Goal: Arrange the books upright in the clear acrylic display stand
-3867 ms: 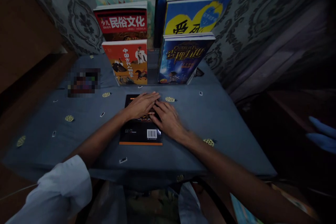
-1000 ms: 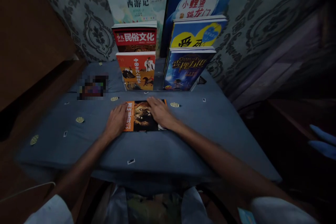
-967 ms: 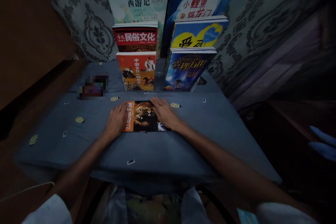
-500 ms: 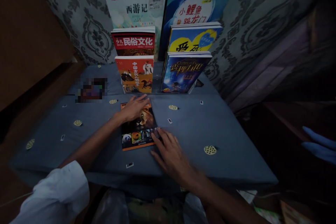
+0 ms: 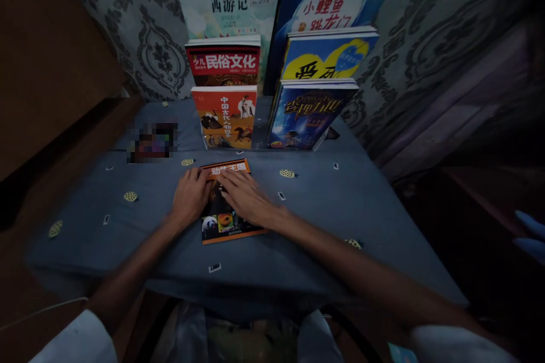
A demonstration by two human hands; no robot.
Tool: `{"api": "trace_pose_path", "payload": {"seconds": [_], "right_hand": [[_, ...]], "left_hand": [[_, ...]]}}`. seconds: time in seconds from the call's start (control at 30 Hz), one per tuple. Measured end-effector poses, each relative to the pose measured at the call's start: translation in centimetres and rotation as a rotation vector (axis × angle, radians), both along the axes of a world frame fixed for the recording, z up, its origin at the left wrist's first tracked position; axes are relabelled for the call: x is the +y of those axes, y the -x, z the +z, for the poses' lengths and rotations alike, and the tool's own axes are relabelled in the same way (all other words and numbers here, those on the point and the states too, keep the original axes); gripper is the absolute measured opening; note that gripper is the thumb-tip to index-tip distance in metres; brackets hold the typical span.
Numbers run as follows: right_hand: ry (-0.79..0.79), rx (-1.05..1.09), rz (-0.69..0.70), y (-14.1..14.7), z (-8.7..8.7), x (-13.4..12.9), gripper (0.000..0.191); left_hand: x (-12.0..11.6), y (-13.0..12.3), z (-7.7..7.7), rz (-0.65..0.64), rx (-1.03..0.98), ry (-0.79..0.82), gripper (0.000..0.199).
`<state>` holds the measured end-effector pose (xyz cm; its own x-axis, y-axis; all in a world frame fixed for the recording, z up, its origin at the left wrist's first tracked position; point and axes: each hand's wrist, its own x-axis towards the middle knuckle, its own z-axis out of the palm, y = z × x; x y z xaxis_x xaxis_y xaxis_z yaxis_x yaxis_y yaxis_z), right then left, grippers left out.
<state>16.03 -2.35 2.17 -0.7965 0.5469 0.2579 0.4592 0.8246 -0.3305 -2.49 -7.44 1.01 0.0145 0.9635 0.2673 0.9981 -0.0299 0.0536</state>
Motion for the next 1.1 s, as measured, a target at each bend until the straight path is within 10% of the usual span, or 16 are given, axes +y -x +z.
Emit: {"api": "trace_pose_path", "payload": {"seconds": [0.23,0.6,0.87,1.1], "right_hand": [[0.038,-0.022,-0.159,-1.3,-4.9,5.8,0.048],[0.271,0.226,-0.194,-4.8,-3.8,6.9,0.052],[0.42,0.399,-0.171,-5.4,-2.8,7.7,0.057],[0.327,0.284,-0.145,-5.3,-3.4,7.6,0.061]], "left_hand": [[1.5,0.4,-1.6,-0.091,-0.103,-0.028,0.035],[4.4,0.8,-1.6,-0.204,-0.087,0.067,0.043],[7.4,-4.1,-1.5,-0.452,-0.099,0.153,0.049],[3.7,-4.8,0.8,-0.658,-0.102,0.312,0.05]]}}
